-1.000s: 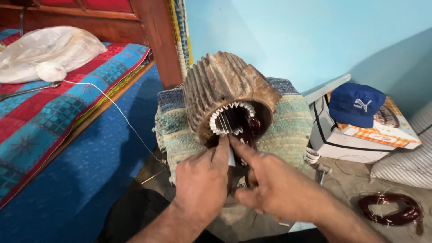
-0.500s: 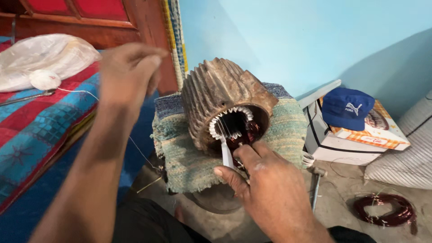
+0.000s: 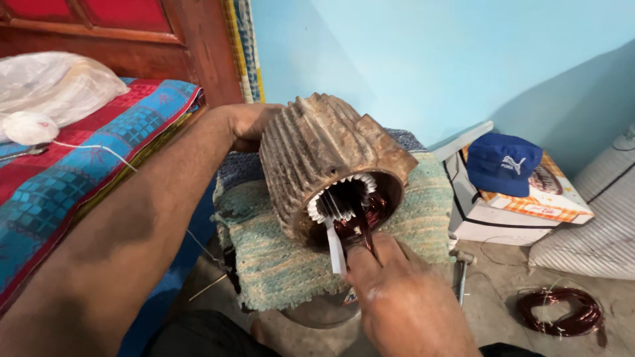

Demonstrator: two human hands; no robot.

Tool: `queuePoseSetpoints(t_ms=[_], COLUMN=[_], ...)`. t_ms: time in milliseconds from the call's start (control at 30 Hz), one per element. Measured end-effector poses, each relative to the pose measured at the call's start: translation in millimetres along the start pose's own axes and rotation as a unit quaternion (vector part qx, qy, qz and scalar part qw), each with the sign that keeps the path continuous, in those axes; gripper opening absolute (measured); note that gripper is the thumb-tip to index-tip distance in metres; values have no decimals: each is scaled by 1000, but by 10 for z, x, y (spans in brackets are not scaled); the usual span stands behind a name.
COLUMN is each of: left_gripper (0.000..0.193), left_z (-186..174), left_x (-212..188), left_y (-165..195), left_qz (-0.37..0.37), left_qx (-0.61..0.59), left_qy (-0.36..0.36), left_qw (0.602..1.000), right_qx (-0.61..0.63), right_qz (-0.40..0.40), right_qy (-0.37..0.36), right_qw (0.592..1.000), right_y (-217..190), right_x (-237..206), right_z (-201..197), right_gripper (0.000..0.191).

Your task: The person winds copper wire into the slots of a motor stator, inserts white insulating paper between windings, and uses a wooden stick and hammer to pack and secure the coils.

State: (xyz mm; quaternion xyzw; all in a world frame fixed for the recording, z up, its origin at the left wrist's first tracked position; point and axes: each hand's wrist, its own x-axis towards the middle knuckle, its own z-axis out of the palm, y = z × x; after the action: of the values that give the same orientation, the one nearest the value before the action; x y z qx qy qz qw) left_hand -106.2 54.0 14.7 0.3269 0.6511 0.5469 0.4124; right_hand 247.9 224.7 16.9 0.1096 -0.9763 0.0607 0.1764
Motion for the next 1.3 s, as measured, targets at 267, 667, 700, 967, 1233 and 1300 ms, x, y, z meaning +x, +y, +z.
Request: queuePoseSetpoints(t_ms=[267,667,700,967,1233,1300], left_gripper=[44,38,38,41,40,45], left_z=[192,228,202,199,297,314], left_x=[-16,-16,-7,14,-66,-84], left_y=[-172,-495,-503,-580,-484,-476], left_qz=[-27,114,86,49,65,51], left_qx=[-70,-161,-196,-198,-213,-166], left_qy=[144,139,117,118,102,145], left_qw=[987,970,970,972,970,974], right_qx=[-96,-86,-90,76,167,177], right_qz=[-57,-25,-13,224,263,258], right_qy=[2,5,4,91,293,276], right_qw=[994,996,996,967,904,909], right_y=[68,47,30,-389,-616,-586], right_x=[-36,-76,-108,-90,80,56], right_z=[-2,84,78,139,244,237], right_gripper=[22,17,15,61,24,27])
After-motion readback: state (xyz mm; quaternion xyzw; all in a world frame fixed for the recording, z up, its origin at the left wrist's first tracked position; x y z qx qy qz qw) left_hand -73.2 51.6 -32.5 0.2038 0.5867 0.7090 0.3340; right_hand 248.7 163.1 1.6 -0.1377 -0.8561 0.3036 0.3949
